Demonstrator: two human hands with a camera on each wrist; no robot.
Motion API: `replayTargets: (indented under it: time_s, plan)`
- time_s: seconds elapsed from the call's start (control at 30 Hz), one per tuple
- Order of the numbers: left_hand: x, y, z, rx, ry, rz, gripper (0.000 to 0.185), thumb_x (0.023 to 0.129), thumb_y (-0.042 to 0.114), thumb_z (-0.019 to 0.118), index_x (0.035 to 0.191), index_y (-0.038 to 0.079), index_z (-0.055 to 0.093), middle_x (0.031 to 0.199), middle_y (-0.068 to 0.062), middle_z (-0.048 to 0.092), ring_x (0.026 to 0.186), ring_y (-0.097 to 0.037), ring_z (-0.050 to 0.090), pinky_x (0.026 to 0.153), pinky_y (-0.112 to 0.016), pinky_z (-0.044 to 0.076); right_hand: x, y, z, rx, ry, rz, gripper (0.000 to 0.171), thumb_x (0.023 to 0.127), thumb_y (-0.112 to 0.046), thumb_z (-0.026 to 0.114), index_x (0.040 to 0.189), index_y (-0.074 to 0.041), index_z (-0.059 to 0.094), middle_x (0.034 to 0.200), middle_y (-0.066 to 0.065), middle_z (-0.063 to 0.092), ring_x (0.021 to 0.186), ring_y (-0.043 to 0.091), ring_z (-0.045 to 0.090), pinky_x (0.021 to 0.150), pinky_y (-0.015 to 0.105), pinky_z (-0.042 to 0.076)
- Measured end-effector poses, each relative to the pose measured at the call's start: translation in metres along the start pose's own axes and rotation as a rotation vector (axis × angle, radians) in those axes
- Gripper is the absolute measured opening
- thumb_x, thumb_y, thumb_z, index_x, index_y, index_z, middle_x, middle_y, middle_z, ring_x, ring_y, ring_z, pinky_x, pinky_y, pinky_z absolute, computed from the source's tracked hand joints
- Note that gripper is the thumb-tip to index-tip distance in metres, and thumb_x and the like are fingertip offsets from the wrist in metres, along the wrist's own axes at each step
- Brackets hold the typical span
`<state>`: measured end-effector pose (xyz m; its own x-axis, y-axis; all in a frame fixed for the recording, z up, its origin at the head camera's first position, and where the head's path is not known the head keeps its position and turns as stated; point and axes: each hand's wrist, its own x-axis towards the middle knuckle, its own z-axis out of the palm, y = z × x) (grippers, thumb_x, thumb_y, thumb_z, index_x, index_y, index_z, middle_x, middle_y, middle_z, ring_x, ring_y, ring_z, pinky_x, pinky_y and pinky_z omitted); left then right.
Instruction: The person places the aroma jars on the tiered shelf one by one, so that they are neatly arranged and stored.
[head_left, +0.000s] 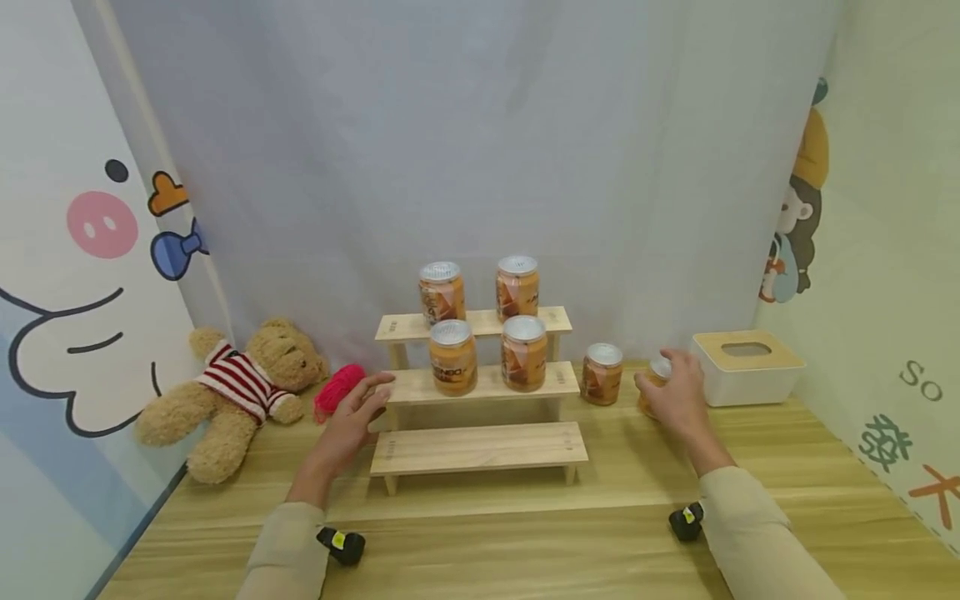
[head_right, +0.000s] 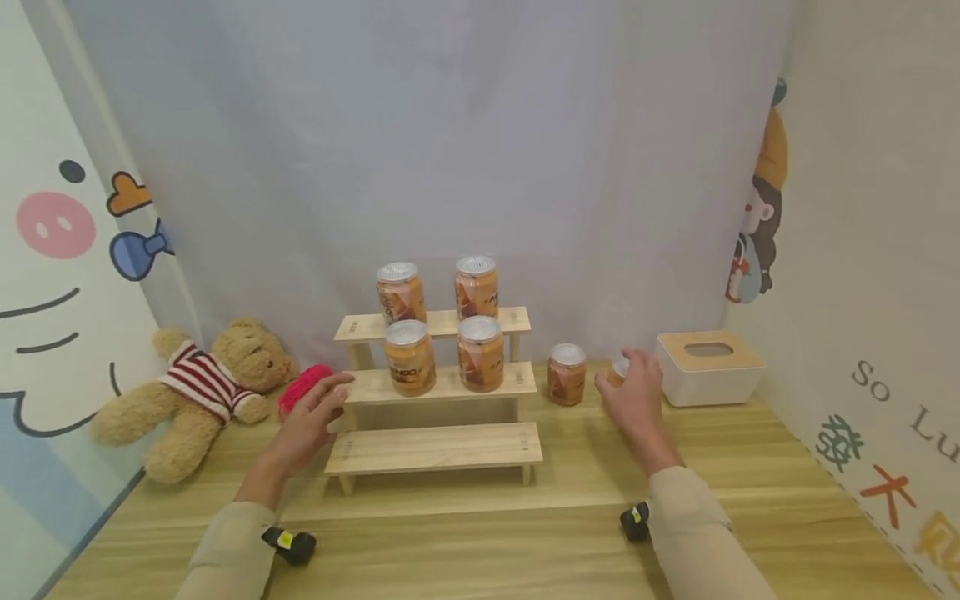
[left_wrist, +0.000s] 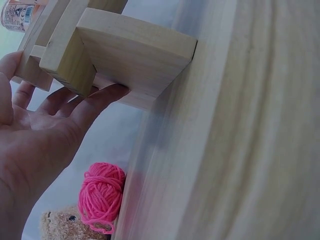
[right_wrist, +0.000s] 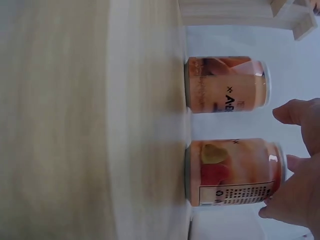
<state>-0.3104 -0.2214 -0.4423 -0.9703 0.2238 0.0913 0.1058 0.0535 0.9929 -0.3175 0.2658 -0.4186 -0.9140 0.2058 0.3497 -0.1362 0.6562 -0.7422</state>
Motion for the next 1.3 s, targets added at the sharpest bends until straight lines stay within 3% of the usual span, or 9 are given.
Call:
replayTargets:
  time_s: [0.27,0.53,0.67,0.83,0.93,1.13,1.3]
  plan:
    - [0.0,-0.002,0.0,-0.005,-0.004,0.0,0.051,0.107,0.038,0.047,0.149,0.011,0.037,0.159,-0.017,0.022,0.147,-0.047,0.013,0.101,-0.068,0.035,0.009,0.019,0.003,0.12,-0.045,0.114,0.08,0.093,-0.013,0.063,0.149,0.017,0.015,0.145,0.039,0.028,0.13,0.049,0.036,0.108,0.057,0.032]
    - [0.001,-0.003,0.0,-0.01,-0.002,0.0,0.05,0.107,0.038,0.047,0.149,0.011,0.037,0.158,-0.017,0.023,0.147,-0.047,0.013,0.101,-0.068,0.036,0.012,0.035,0.0,0.269,-0.179,0.247,0.075,0.097,-0.029,0.064,0.142,0.017,0.027,0.137,0.033,0.042,0.124,0.04,0.046,0.104,0.047,0.04]
    - [0.002,-0.003,-0.001,-0.011,0.006,-0.002,0.05,0.107,0.038,0.047,0.148,0.011,0.038,0.158,-0.017,0.025,0.147,-0.047,0.014,0.101,-0.068,0.036,0.014,0.036,-0.003,0.287,-0.205,0.209,0.071,0.098,-0.03,0.064,0.139,0.017,0.032,0.133,0.031,0.047,0.119,0.035,0.051,0.098,0.037,0.044]
    - [0.002,-0.002,0.0,-0.014,0.011,-0.005,0.05,0.107,0.038,0.048,0.148,0.011,0.038,0.157,-0.018,0.026,0.147,-0.047,0.015,0.1,-0.068,0.037,0.013,0.028,-0.008,0.281,-0.217,0.111,0.051,0.101,-0.027,0.061,0.128,0.013,0.045,0.118,0.021,0.059,0.098,0.016,0.058,0.082,0.021,0.048]
    - [0.002,-0.002,0.0,-0.014,0.01,-0.004,0.05,0.107,0.038,0.047,0.148,0.011,0.038,0.157,-0.019,0.025,0.146,-0.047,0.015,0.1,-0.068,0.037,0.008,0.018,-0.013,0.273,-0.248,0.059,0.051,0.102,-0.03,0.06,0.129,0.01,0.045,0.117,0.02,0.059,0.097,0.016,0.058,0.081,0.024,0.049]
    - [0.002,-0.002,0.0,-0.022,0.013,-0.004,0.049,0.107,0.038,0.048,0.148,0.011,0.038,0.156,-0.019,0.026,0.146,-0.048,0.015,0.099,-0.067,0.037,-0.007,-0.01,-0.025,0.215,-0.328,0.032,0.077,0.1,-0.041,0.062,0.148,0.007,0.025,0.136,0.028,0.044,0.12,0.039,0.049,0.091,0.045,0.046]
    - [0.002,-0.002,-0.001,-0.027,0.006,-0.005,0.049,0.107,0.036,0.048,0.148,0.011,0.038,0.157,-0.019,0.026,0.146,-0.047,0.015,0.099,-0.067,0.038,-0.023,-0.033,-0.033,0.213,-0.362,-0.014,0.078,0.099,-0.039,0.064,0.15,0.005,0.026,0.139,0.03,0.044,0.124,0.044,0.048,0.094,0.051,0.046]
